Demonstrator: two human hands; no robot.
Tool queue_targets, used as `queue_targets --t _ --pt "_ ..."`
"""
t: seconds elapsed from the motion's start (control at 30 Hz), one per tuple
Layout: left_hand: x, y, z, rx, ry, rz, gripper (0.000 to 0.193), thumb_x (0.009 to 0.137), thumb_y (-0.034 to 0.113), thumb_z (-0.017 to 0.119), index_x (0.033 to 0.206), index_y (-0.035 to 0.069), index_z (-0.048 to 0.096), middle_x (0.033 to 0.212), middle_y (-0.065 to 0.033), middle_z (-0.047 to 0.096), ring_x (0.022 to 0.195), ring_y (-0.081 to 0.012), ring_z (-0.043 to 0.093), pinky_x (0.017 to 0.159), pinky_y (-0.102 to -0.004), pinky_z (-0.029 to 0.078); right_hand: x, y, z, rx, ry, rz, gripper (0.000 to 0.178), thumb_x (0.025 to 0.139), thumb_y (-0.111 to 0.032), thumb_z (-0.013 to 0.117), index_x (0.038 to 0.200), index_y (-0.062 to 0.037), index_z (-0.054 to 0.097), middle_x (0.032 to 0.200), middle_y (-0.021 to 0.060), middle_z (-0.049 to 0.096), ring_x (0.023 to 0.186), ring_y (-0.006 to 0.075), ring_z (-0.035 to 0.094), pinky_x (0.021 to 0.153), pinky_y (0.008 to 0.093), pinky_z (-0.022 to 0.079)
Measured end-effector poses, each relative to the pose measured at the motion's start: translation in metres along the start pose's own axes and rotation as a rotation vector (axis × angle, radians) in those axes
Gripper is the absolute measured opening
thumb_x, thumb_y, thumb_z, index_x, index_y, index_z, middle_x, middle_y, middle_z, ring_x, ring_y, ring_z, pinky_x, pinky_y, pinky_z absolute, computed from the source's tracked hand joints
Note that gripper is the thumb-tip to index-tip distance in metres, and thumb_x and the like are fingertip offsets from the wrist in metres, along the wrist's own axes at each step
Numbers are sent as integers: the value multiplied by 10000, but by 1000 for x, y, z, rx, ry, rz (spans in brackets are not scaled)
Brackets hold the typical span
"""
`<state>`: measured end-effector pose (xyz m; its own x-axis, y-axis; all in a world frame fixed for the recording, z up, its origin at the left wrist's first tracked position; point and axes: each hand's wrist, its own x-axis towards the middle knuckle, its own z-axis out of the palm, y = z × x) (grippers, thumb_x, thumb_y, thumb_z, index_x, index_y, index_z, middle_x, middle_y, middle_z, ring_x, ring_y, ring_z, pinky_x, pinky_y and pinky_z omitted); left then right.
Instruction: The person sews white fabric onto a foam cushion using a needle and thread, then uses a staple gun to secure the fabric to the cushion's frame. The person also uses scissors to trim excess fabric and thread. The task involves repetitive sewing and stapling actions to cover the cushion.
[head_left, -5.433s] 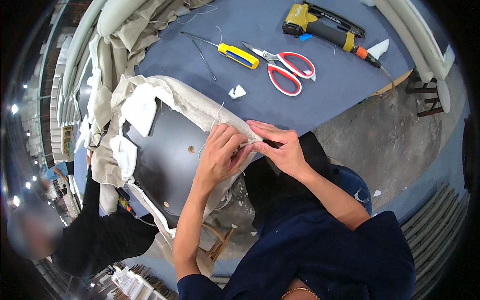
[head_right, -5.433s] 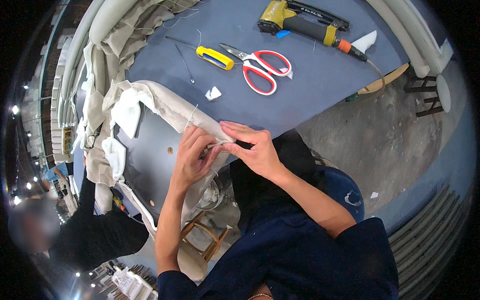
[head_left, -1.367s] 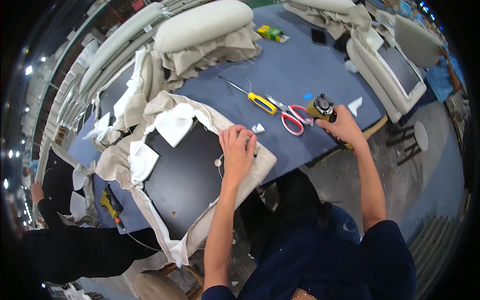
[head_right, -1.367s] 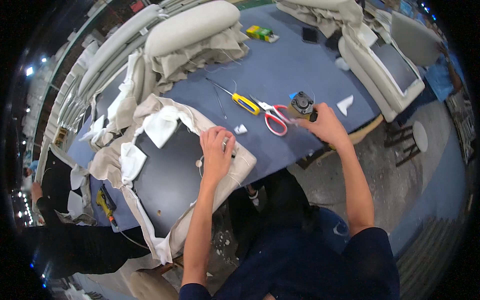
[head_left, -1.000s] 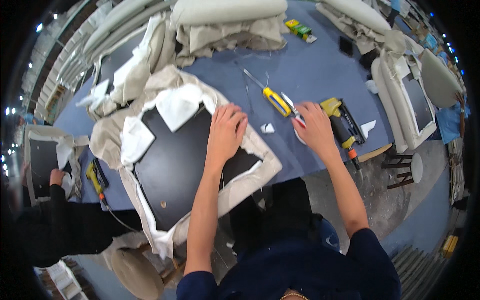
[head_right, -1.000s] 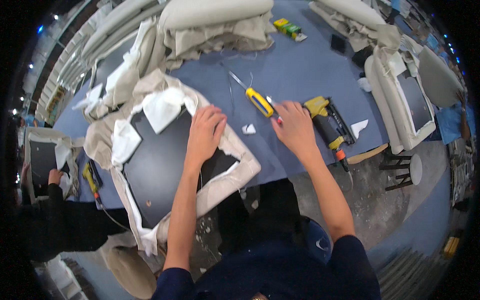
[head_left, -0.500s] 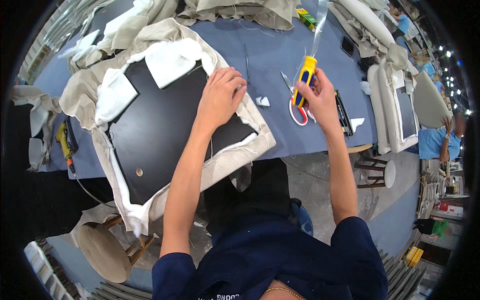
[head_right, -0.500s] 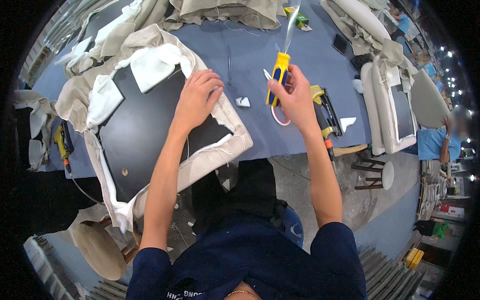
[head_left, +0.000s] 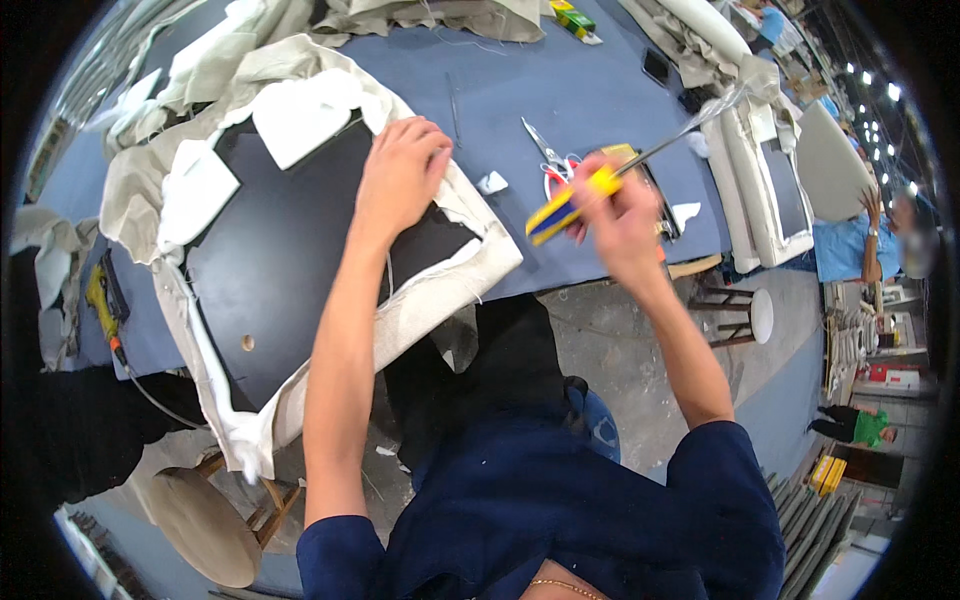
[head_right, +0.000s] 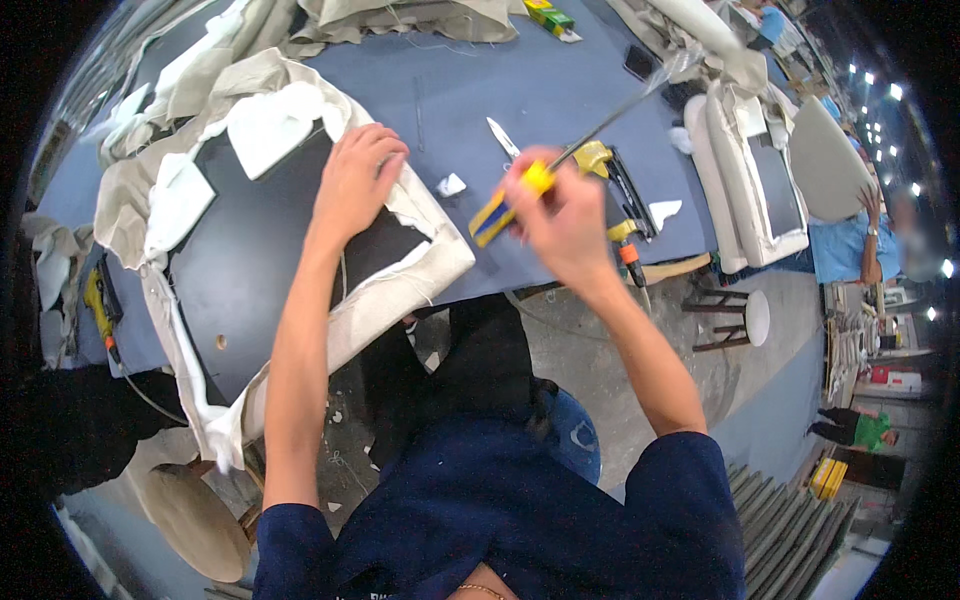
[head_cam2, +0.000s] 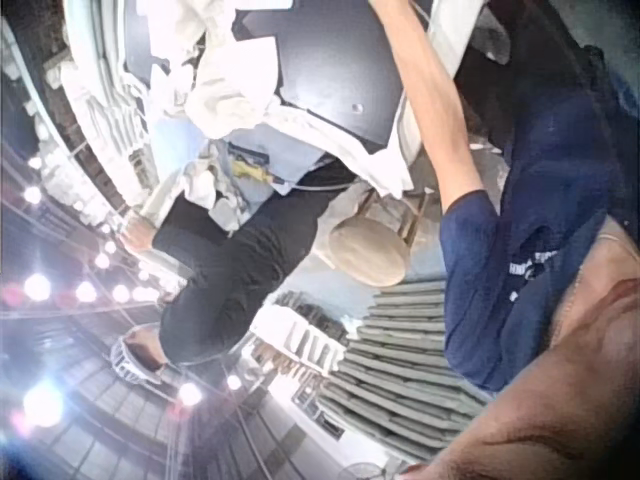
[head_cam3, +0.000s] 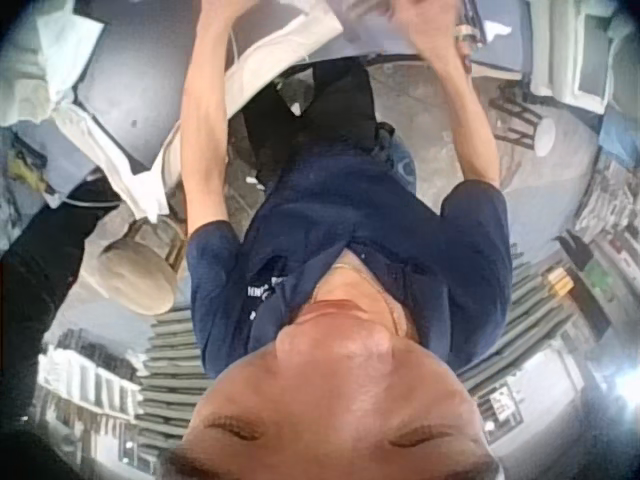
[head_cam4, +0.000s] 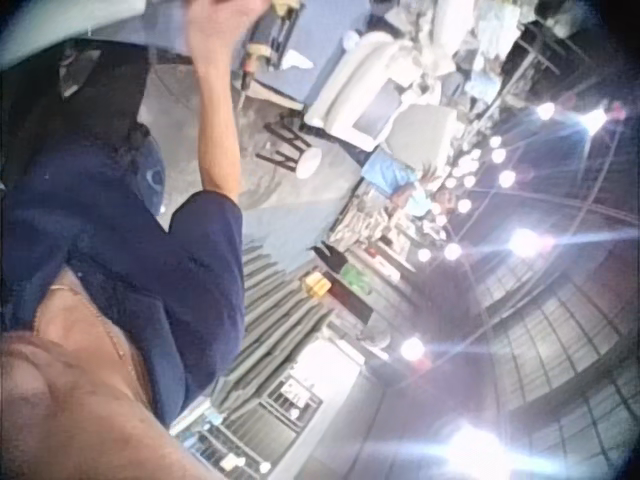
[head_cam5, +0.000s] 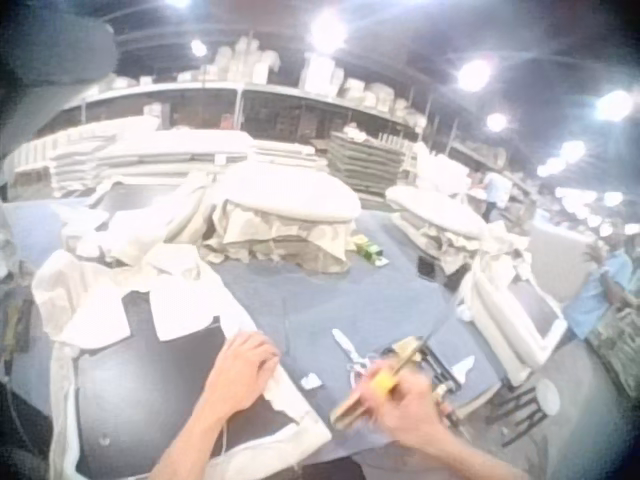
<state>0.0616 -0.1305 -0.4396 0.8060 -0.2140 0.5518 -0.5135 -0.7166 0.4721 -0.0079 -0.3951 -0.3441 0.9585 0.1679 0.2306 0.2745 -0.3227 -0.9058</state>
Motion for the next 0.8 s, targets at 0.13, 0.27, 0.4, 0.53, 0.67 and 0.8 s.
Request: queue_targets --t 0.13,0.27,0.4,0.53,0.67,0.8 --pt "0 1 -6 44 -26 16 151 932 162 645 996 40 707 1119 -101 681 1187 -311 592 1023 -440 449 -2 -23 10 348 227 -382 151 986 -102 643 1109 -17 623 921 132 741 725 152 691 629 284 567" --pt "6 3 3 1 8 44 154 946 159 633 1008 43 713 1125 -105 683 1156 -317 599 1006 -438 454 -32 39 6 -171 -84 -224 243 949 -136 704 1139 -9 623 921 123 740 782 148 721 666 252 561" --pt "14 16 -9 55 16 95 156 946 141 630 1017 33 717 1120 -110 682 1147 -322 597 998 -434 458 -5 -61 -16 291 220 -399 217 940 -112 708 1108 -19 606 861 106 722 709 154 707 606 255 545" --pt "13 29 -4 -122 -80 95 185 955 103 604 1067 -12 696 1168 -174 671 1159 -370 593 1019 -458 449 -50 36 2 -258 -57 -418 230 943 -169 672 1129 -37 642 838 132 669 730 267 698 702 385 549" --pt "-5 8 -18 19 -126 99 156 947 42 603 1079 -10 668 1200 -171 652 1192 -365 579 1053 -470 420 -17 -24 -11 -41 32 -286 207 964 -209 659 1041 -27 600 729 136 646 664 313 677 629 375 515" --pt "-4 12 -17 20 -164 71 147 979 76 580 1067 -20 650 1222 -175 643 1215 -371 556 1063 -483 407 -27 -22 0 155 275 -487 225 957 -236 668 976 -31 577 677 146 606 596 342 631 576 413 477"
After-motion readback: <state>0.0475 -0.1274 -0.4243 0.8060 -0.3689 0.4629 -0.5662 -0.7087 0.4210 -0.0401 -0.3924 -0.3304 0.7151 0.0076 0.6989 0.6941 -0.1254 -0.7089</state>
